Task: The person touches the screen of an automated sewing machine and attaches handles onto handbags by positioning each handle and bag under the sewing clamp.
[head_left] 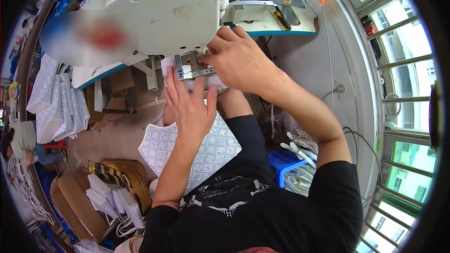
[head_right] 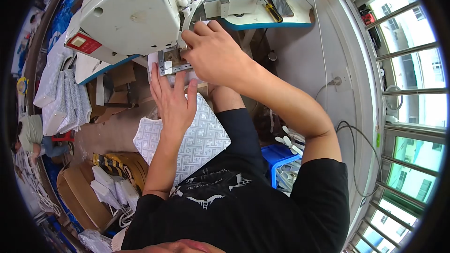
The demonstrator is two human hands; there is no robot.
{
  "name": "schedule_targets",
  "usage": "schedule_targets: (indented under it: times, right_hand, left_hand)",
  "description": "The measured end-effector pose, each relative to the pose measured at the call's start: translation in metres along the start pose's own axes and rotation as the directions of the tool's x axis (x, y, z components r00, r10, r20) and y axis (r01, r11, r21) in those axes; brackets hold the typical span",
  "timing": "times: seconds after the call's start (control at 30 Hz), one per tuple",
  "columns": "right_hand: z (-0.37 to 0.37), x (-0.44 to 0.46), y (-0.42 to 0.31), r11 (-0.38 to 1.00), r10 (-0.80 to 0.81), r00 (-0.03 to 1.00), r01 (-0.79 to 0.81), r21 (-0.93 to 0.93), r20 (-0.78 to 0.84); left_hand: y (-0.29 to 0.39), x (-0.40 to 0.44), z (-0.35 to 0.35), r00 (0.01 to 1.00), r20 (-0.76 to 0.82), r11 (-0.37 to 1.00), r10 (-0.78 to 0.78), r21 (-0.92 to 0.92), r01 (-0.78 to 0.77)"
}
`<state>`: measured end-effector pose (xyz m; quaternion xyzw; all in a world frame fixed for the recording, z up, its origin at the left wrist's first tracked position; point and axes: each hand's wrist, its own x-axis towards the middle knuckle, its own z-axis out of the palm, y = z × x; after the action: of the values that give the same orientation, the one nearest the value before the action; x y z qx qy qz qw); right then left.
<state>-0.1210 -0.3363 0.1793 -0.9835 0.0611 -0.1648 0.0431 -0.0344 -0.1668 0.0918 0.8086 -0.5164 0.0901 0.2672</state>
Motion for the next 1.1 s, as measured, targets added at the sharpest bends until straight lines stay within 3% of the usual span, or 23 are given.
schedule_targets:
  times: [0.1, 0.33, 0.47, 0.63, 0.73, 0.77, 0.8, 0.83, 0.9, 0.97, 1.03, 1.07, 1.1]
  right_hand:
    - [0.003, 0.011, -0.004, 0.994, 0.034, 0.992, -0.021, -0.11, 0.121]
    - [0.007, 0.024, 0.021, 0.986, -0.163, 0.959, 0.154, 0.06, 0.23]
    - [0.005, 0.015, 0.005, 0.999, -0.028, 0.996, 0.032, -0.043, 0.08]
    - [0.006, 0.017, 0.008, 0.999, -0.013, 0.984, 0.021, -0.041, 0.177]
    - [0.006, 0.008, 0.029, 0.965, -0.176, 0.984, 0.17, 0.199, 0.012]
    - [0.004, -0.001, 0.034, 0.965, -0.184, 0.983, 0.179, 0.192, 0.007]
    - [0.001, -0.016, 0.039, 0.931, 0.101, 0.995, -0.095, 0.353, 0.002]
    - [0.001, -0.036, 0.043, 0.79, 0.377, 0.925, -0.353, 0.501, 0.057]
    - [0.042, -0.091, 0.062, 0.697, 0.376, 0.885, -0.465, 0.546, 0.274]
    - [0.091, -0.122, 0.046, 0.751, 0.192, 0.881, -0.415, 0.514, 0.432]
    - [0.148, -0.127, 0.015, 0.712, 0.07, 0.963, -0.23, 0.663, 0.259]
    - [0.163, -0.12, -0.004, 0.765, 0.13, 0.971, -0.228, 0.602, 0.202]
    - [0.169, -0.112, -0.028, 0.808, 0.18, 0.973, -0.23, 0.542, 0.145]
  left_hand:
    - [-0.003, 0.0, 0.001, 1.0, -0.011, 1.0, 0.0, -0.005, 0.0]
    - [0.0, 0.002, -0.001, 0.998, -0.063, 0.999, 0.016, -0.036, -0.018]
    - [-0.003, -0.001, 0.003, 0.998, -0.065, 0.999, 0.001, -0.046, -0.004]
    - [-0.006, -0.005, 0.002, 0.999, -0.032, 0.999, -0.005, -0.039, 0.004]
    - [-0.01, 0.002, -0.002, 0.997, -0.061, 0.999, 0.04, -0.034, -0.042]
    - [-0.011, 0.001, -0.006, 0.996, -0.067, 0.997, 0.058, -0.037, -0.061]
    - [-0.013, -0.002, -0.01, 0.995, -0.071, 0.997, 0.063, -0.039, -0.066]
    - [-0.015, -0.01, -0.013, 0.996, -0.067, 0.997, 0.065, -0.043, -0.068]
    - [-0.029, -0.041, -0.013, 0.988, -0.154, 0.99, 0.032, -0.134, -0.053]
    - [-0.051, -0.061, -0.008, 0.974, -0.225, 0.973, 0.02, -0.219, -0.071]
    - [-0.074, -0.082, -0.005, 0.961, 0.146, 0.962, -0.235, -0.107, 0.252]
    - [-0.091, -0.089, 0.006, 0.958, 0.145, 0.96, -0.246, -0.098, 0.261]
    - [-0.112, -0.094, 0.02, 0.901, 0.335, 0.951, -0.274, -0.045, 0.306]
